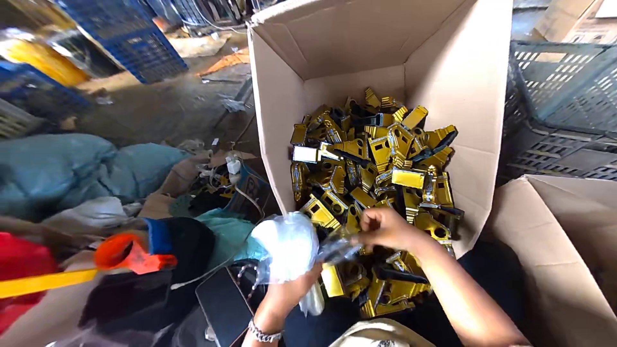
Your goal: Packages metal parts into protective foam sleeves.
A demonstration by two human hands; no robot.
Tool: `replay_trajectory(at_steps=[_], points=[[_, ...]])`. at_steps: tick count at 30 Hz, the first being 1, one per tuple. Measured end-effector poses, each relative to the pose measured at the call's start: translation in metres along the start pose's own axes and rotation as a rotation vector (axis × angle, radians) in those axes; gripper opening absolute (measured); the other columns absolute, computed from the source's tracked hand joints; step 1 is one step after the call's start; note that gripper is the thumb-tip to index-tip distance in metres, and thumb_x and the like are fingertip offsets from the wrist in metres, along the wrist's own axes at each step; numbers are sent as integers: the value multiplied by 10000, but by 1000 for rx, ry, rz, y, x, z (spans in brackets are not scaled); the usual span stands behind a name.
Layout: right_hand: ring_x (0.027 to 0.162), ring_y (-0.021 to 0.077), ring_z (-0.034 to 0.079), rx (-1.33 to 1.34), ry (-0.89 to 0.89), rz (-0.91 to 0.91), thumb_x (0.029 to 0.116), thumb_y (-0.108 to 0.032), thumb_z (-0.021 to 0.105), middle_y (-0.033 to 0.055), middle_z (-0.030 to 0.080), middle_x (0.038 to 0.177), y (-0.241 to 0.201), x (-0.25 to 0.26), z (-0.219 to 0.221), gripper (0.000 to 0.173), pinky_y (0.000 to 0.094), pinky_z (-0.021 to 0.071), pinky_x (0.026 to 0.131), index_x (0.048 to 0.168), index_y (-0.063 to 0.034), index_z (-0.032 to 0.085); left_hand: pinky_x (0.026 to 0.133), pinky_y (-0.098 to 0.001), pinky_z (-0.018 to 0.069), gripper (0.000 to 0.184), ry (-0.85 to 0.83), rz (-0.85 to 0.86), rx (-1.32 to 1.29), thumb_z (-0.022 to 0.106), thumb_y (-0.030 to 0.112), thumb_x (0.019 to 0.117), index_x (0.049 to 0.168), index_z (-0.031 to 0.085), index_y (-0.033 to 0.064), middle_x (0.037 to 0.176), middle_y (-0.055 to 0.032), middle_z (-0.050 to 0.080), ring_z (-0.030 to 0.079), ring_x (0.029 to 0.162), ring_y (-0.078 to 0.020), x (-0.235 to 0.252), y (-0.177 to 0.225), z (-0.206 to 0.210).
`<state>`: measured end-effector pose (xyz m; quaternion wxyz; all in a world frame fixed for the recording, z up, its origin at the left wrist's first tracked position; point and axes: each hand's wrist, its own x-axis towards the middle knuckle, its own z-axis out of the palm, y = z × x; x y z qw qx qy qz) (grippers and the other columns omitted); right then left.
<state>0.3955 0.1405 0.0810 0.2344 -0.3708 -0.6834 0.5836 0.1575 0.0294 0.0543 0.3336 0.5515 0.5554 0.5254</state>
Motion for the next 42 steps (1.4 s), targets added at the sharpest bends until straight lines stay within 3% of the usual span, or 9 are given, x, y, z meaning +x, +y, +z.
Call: replay_trajectory(at_steps=[3, 7, 11, 15, 19, 23, 27, 35, 42], points=[[1116, 320, 650, -221, 133, 226, 906, -262, 788, 239, 574, 1367, 27, 50, 7, 561, 453, 543, 968, 1324, 52, 587, 837, -252, 580, 382, 244, 28, 100, 784, 84, 720, 1041, 647, -73, 910, -15, 714, 682, 867, -44, -1, -12, -9], [1503, 473, 216, -584, 148, 516, 1020, -448, 586, 213, 146, 1680, 39, 101, 31, 633, 657, 281, 1146, 1443, 18, 524, 801, -252, 598, 351, 369, 20, -41, 735, 11, 759, 1088, 625, -49, 927, 10, 728, 701, 865, -60, 6, 3, -1], [1452, 429, 337, -193, 440, 265, 831, -293, 837, 253, 407, 1547, 39, 70, 17, 595, 582, 321, 1161, 1243, 94, 650, 766, -250, 604, 380, 391, 4, -47, 764, 97, 800, 1114, 617, -59, 920, 1, 711, 694, 817, -57, 13, 9, 0], [1014, 163, 660, 515, 749, -5, 934, -130, 617, 115, 681, 1136, 17, 27, -18, 328, 352, 569, 863, 1223, 25, 594, 914, -258, 575, 457, 320, -3, -17, 826, 103, 784, 1145, 624, -90, 1003, -51, 720, 688, 958, -68, 26, 7, 17], [922, 236, 733, 321, 474, -236, 791, -177, 822, 120, 652, 1278, -17, -26, -49, 735, 412, 659, 728, 1391, -26, 426, 948, -255, 564, 536, 213, 149, 13, 849, 102, 755, 1160, 597, -142, 1034, -100, 721, 688, 985, -67, 50, 7, 42], [1096, 103, 649, -220, 238, -116, 873, -278, 785, 134, 656, 1230, -25, -39, -21, 668, 274, 539, 961, 1376, 39, 481, 930, -274, 579, 500, 30, -14, -161, 844, 109, 766, 1167, 614, -81, 1025, -61, 729, 698, 979, -79, 51, 30, 69], [1011, 456, 683, -677, 369, -150, 781, 11, 749, 319, 624, 1227, 8, -19, 17, 406, 590, 579, 828, 1180, 48, 681, 908, -279, 584, 415, 56, -153, -315, 783, 24, 811, 1169, 598, -72, 1019, -73, 716, 693, 973, -93, 50, 44, 85], [1287, 231, 560, 12, 372, 35, 783, -101, 831, 213, 556, 1409, 2, 1, 26, 789, 364, 471, 1084, 1462, 38, 455, 882, -483, 561, 486, 197, 337, 428, 793, 227, 699, 987, 690, -150, 948, -253, 728, 725, 939, -341, 56, 25, 68], [1090, 96, 632, 237, 564, -211, 884, -36, 633, 159, 647, 1237, 29, 0, 25, 448, 252, 528, 960, 1305, 99, 566, 860, -216, 555, 481, 22, 421, 108, 801, 282, 737, 981, 669, -110, 908, -123, 738, 700, 915, -50, 15, 36, 92]])
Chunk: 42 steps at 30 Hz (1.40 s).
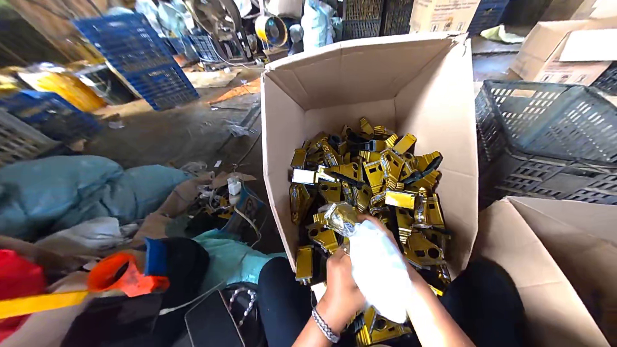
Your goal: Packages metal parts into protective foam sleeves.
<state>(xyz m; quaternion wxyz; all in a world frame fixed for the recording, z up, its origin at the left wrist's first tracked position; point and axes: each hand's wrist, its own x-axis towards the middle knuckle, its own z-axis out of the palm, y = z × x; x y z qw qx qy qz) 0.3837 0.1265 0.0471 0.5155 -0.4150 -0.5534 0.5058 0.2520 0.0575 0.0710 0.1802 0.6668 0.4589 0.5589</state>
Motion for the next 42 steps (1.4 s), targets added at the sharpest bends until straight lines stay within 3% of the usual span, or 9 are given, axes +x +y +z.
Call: replay_trajectory(at_steps=[3, 7, 14, 18, 23, 27, 32, 37, 42], points=[[780, 40, 655, 400, 193, -22, 895, -82, 586, -35, 686, 849, -9, -8, -32, 68, 251, 576, 719, 914, -117, 641, 883, -256, 579, 411, -75, -324, -254, 783, 108, 828, 1140, 633, -115, 993, -76, 731, 695, 933, -59, 11, -8, -20], [694, 66, 691, 1202, 116, -396, 1021, -482, 495, -9, 734, 829, -1, 6, -88, 436, 218, 568, 608, 1001, -122, 741, 836, -285, 609, 305, 8, -695, -441, 645, 42, 914, 1199, 580, -43, 972, -34, 724, 709, 885, -82, 22, -14, -34], [757, 56, 657, -100, -170, 160, 996, -90, 587, 28, 690, 877, -37, -11, -22, 174, 259, 583, 732, 1063, 49, 669, 969, -282, 565, 533, -133, -534, -392, 846, 17, 741, 1208, 610, -84, 1093, -76, 720, 680, 1053, -89, 4, -7, 0], [549, -7, 534, -173, -150, 210, 1052, -162, 477, -41, 568, 674, -30, -34, -15, 262, 190, 499, 543, 938, 2, 646, 655, -201, 549, 363, -300, -756, -720, 819, 136, 772, 1103, 677, 88, 856, 66, 714, 641, 711, -13, 8, 8, -16], [589, 50, 656, 86, -328, 392, 962, -77, 659, -23, 701, 757, -30, -41, -30, 46, 221, 576, 563, 948, -39, 638, 906, -518, 548, 478, 137, -328, 319, 806, 75, 742, 1074, 631, -221, 995, -299, 712, 719, 973, -349, 3, -55, -50], [584, 8, 538, -74, -330, 180, 734, -65, 829, -26, 588, 664, -32, -29, -4, 235, 192, 469, 560, 745, -29, 597, 807, -221, 582, 392, -36, -521, -315, 835, 135, 757, 1102, 676, 36, 935, 49, 725, 681, 863, -17, 3, -18, -55], [594, -67, 432, -214, -714, 33, 768, -259, 864, -123, 479, 633, -49, 15, 12, 411, 144, 355, 563, 629, -117, 505, 865, -250, 587, 348, -98, -350, -203, 851, 143, 778, 1062, 681, 39, 946, 37, 731, 691, 910, -27, -9, -26, -78], [960, 216, 671, -466, -536, 102, 940, -262, 743, 168, 684, 1089, -32, 79, 38, 421, 365, 553, 879, 1193, 55, 631, 871, -238, 560, 492, 249, -343, 144, 825, 123, 759, 1127, 618, -129, 944, -65, 703, 671, 891, -44, 0, -34, -92], [1474, 499, 295, -1204, -853, 247, 897, -288, 791, 332, 326, 1578, -12, 103, 45, 933, 698, 190, 1173, 1570, 79, 259, 836, -237, 581, 430, 268, -490, -171, 824, 34, 734, 1101, 610, -31, 898, 20, 694, 675, 861, -38, 10, -28, -85]])
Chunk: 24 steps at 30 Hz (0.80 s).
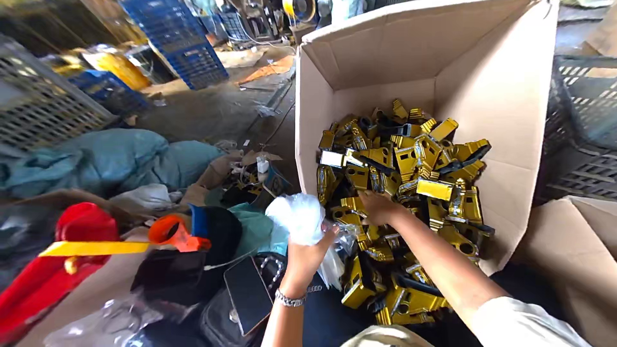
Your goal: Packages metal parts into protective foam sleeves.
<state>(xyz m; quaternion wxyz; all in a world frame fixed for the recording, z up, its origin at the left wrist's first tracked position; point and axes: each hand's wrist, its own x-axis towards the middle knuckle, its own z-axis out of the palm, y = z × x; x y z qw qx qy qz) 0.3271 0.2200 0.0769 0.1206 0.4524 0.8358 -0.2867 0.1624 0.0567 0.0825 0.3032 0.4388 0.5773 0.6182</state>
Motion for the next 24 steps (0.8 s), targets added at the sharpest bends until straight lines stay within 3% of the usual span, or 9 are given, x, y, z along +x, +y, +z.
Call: replay_trajectory(at_steps=[2, 4, 7, 11, 13, 17, 20, 22, 24], points=[[1397, 488, 407, -112, 49, 39, 859, -250, 826, 302, 511, 1445, 12, -14, -3, 704, 703, 225, 1148, 1428, 41, 530, 839, -255, 591, 486, -46, -73, -84, 847, 6, 688, 1108, 603, -17, 907, 7, 702, 687, 872, -67, 2, 0, 3], [1377, 477, 415, -29, 178, 71, 873, -253, 807, 284, 520, 1414, 28, -43, -9, 518, 667, 301, 1124, 1291, 16, 661, 851, -260, 596, 637, -84, -138, -135, 868, -25, 620, 1177, 558, -31, 956, -12, 695, 688, 904, -79, 1, -3, 7], [1316, 504, 464, 181, 474, 162, 905, -234, 775, 316, 465, 1432, 49, -90, -2, 489, 614, 425, 1069, 1217, 112, 627, 837, -256, 596, 648, -82, -166, -126, 826, -60, 601, 1186, 548, -50, 962, -26, 691, 687, 904, -75, -2, -13, 28], [1302, 577, 459, 285, 994, 5, 832, -326, 815, 340, 489, 1435, 40, -126, 22, 612, 698, 405, 1045, 1224, 102, 621, 823, -263, 592, 561, -169, -186, -199, 768, -49, 669, 1186, 551, -48, 945, -31, 681, 682, 897, -92, -2, -11, 56], [1251, 466, 549, 394, 845, -195, 888, -400, 755, 270, 614, 1326, 24, -127, 32, 581, 653, 420, 1049, 1247, 48, 665, 823, -263, 588, 489, -235, -208, -260, 775, -50, 716, 1160, 573, -30, 920, -17, 681, 676, 879, -92, -5, -3, 67], [906, 34, 658, 745, 450, -400, 1002, -159, 615, 86, 718, 986, 22, -116, 42, 236, 205, 540, 862, 1069, 43, 720, 786, -276, 598, 537, -283, -244, -315, 766, -49, 741, 1231, 548, -42, 888, -11, 673, 680, 828, -108, -4, 1, 69], [796, 73, 657, 820, 655, -279, 1009, -112, 568, 112, 706, 942, 28, -117, 41, 236, 249, 563, 759, 1074, 79, 691, 825, -235, 578, 482, -296, -73, -100, 808, -3, 720, 1146, 591, -58, 911, 0, 686, 671, 862, -58, -6, -7, 56], [752, 21, 628, 839, 821, -225, 1019, -131, 562, 72, 684, 914, 28, -110, 42, 231, 184, 542, 712, 1053, 61, 685, 908, -233, 566, 470, -268, 116, 74, 822, 43, 743, 1128, 606, -119, 996, -55, 715, 680, 951, -38, -5, -13, 48], [824, 59, 667, 864, 793, -201, 1037, -158, 555, 102, 686, 1001, 27, -105, 44, 254, 214, 574, 764, 1108, 57, 670, 942, -255, 547, 459, -210, 203, 190, 808, 93, 774, 1127, 628, -139, 1037, -111, 717, 674, 999, -59, 1, -16, 41]])
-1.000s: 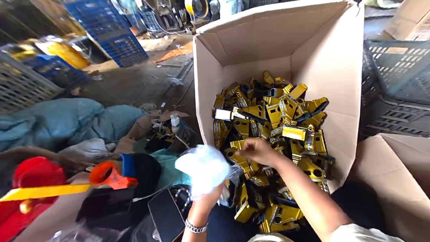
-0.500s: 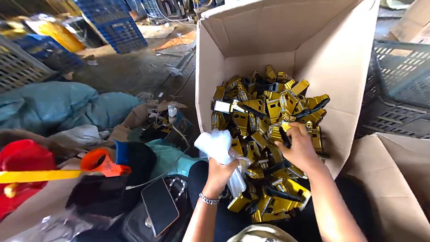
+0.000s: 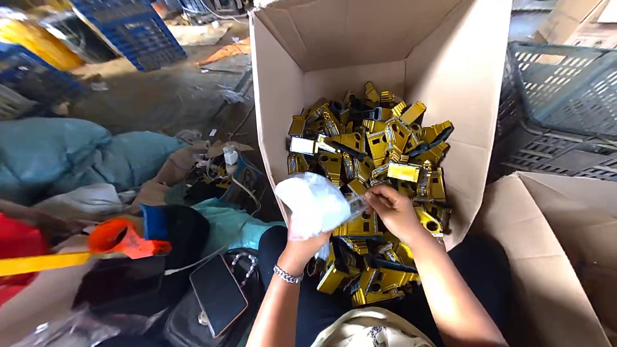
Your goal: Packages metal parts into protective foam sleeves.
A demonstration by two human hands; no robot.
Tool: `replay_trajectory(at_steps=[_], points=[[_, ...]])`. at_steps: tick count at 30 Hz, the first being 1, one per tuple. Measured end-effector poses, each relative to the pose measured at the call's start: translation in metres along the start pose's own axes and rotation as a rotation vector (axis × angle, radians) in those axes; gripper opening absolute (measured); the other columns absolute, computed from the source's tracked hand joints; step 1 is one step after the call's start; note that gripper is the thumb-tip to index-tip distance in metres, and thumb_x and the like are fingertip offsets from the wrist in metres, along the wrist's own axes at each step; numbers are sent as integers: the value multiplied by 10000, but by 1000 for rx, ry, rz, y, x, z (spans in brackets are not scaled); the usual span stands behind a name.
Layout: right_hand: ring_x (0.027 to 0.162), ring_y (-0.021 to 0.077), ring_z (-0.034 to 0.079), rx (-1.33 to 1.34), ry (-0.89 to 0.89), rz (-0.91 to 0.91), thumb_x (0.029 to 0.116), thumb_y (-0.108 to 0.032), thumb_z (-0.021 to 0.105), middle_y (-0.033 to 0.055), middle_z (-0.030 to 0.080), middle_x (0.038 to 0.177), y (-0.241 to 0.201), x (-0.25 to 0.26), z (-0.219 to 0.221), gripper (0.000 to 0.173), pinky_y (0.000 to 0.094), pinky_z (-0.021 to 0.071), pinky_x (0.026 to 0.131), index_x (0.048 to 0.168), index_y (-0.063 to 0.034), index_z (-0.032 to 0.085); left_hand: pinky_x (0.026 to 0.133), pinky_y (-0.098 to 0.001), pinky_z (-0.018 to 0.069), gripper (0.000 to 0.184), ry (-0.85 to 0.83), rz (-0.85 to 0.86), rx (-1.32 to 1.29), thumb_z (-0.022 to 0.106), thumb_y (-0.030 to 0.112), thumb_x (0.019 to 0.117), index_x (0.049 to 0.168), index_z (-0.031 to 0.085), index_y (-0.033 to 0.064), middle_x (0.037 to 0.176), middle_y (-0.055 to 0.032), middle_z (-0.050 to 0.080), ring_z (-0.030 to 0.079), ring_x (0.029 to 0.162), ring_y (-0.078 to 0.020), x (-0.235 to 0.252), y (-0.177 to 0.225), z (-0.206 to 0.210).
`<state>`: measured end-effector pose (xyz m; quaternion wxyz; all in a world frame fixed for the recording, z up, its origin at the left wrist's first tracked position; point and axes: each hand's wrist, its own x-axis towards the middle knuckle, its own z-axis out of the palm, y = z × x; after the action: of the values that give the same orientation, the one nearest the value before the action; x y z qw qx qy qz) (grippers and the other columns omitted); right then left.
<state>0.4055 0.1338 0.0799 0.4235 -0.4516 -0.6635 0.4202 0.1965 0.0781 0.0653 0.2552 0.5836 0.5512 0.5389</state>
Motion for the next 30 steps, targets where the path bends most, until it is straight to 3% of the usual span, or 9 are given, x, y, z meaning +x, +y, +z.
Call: replay_trajectory(at_steps=[5, 10, 12, 15, 18, 22, 25, 27, 30], points=[[1499, 404, 282, -810, -537, 206, 943, 31, 563, 137, 440, 1570, 30, 18, -6, 353, 691, 187, 1168, 1251, -63, 709, 943, -252, 552, 534, 215, -93, -41, 827, 115, 800, 1194, 580, -148, 1077, -122, 700, 670, 1015, -77, 4, -8, -14], [1520, 540, 47, -1056, -867, 212, 768, -82, 820, 206, 202, 1674, 17, 28, -11, 502, 830, -42, 1101, 1259, -114, 721, 944, -240, 556, 553, 186, -176, -110, 824, 55, 783, 1229, 560, -138, 1100, -116, 698, 670, 1029, -68, -4, -9, -8], [1542, 451, 109, -820, -787, 163, 814, -200, 813, 192, 262, 1657, 9, 25, -33, 404, 743, -1, 1169, 1189, -70, 742, 965, -251, 549, 589, 157, -175, -115, 829, 45, 762, 1246, 554, -147, 1133, -137, 697, 669, 1060, -83, -1, -9, -9], [1267, 174, 565, -9, -311, 166, 888, -264, 722, 104, 603, 1367, 5, 7, -68, 501, 376, 459, 1093, 1262, 52, 614, 994, -246, 530, 642, 156, -154, -107, 828, 39, 757, 1275, 513, -175, 1157, -162, 681, 655, 1087, -85, 4, -7, -6], [1180, 123, 640, 424, -118, -44, 828, -424, 817, -3, 648, 1314, -9, 5, -89, 815, 338, 555, 1010, 1440, -59, 421, 986, -248, 540, 612, 134, -66, -124, 828, 59, 759, 1242, 534, -177, 1123, -145, 699, 671, 1059, -79, 10, -8, 4], [931, 158, 720, 278, -268, 62, 815, -219, 823, 87, 629, 1309, -30, -7, -62, 743, 341, 650, 722, 1421, -37, 434, 987, -209, 526, 659, 110, -30, -134, 878, 80, 717, 1220, 547, -187, 1118, -129, 704, 659, 1063, -32, 8, 6, 24], [1014, 67, 651, -34, -166, 34, 892, -206, 737, 106, 654, 1166, -20, -4, -21, 528, 239, 555, 884, 1309, 39, 525, 954, -256, 561, 536, 59, -162, -305, 831, 32, 761, 1205, 572, -121, 1081, -89, 706, 678, 1028, -71, 7, 18, 37], [1014, 289, 690, -367, -43, -108, 855, -101, 736, 229, 673, 1144, -10, -2, 3, 363, 447, 582, 872, 1161, 74, 651, 865, -270, 587, 364, 66, -256, -424, 763, 9, 818, 1146, 618, -56, 993, -55, 723, 695, 931, -92, 15, 29, 37], [1097, 441, 657, -600, -334, 46, 933, -128, 673, 304, 528, 1393, -19, -1, 24, 487, 569, 547, 906, 1372, 37, 545, 817, -254, 580, 267, 53, -312, -444, 706, -13, 852, 1104, 626, -38, 940, -37, 714, 685, 873, -76, 20, 38, 33]])
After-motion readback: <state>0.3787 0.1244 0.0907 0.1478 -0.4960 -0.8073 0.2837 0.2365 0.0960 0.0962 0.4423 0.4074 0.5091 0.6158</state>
